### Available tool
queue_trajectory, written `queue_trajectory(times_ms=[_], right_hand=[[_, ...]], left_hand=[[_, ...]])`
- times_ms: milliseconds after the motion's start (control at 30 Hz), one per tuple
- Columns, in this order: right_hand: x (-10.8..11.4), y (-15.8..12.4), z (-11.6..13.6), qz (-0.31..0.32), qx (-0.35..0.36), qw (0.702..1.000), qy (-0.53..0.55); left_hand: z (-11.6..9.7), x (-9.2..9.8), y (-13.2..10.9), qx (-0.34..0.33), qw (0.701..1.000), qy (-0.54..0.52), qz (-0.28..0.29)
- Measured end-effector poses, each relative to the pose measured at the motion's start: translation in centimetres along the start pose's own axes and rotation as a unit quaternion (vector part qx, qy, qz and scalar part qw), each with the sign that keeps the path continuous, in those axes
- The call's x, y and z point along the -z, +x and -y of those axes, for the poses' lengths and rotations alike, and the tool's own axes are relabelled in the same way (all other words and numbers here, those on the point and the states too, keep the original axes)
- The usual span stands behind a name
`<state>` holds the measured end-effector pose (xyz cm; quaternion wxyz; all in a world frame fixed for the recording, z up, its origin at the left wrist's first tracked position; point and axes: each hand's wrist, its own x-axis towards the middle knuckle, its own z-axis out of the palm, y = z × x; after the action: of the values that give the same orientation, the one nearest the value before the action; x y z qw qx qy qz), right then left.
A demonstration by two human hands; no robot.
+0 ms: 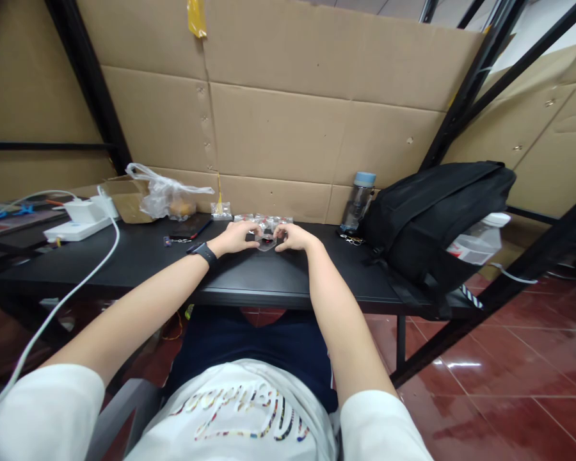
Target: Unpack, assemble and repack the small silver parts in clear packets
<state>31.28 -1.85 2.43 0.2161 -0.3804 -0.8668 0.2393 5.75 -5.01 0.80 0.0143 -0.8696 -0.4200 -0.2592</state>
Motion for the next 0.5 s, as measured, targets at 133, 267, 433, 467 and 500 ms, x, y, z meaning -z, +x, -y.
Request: queue_trajectory(times_ms=[133,267,433,467,500], right_hand=[[-0.4,0.3,0.6,0.013,0.016,0.999,-0.025],[0.0,0.1,0.4,-0.032,-0.009,0.999,0.009],[-0.2,0.2,0.1,-0.097,-0.095,0.986,0.094],[-0.4,0.3,0.1,-0.098,-0.093,0.985,0.11],[-0.5,0.3,0.2,-0.098,-0.091,0.983,0.125]], left_hand=[[0.1,0.3,0.0,0.008,0.999,-0.033,0.006],[0.4,0.6,0.1,0.005,0.991,-0.136,-0.003],[1.6,-0.1,0.7,0.057,0.963,-0.263,-0.026],[1.8,-0.4,0.8,0.077,0.957,-0.278,-0.026],[1.9,-0.6,0.9,0.1,0.952,-0.287,-0.025]])
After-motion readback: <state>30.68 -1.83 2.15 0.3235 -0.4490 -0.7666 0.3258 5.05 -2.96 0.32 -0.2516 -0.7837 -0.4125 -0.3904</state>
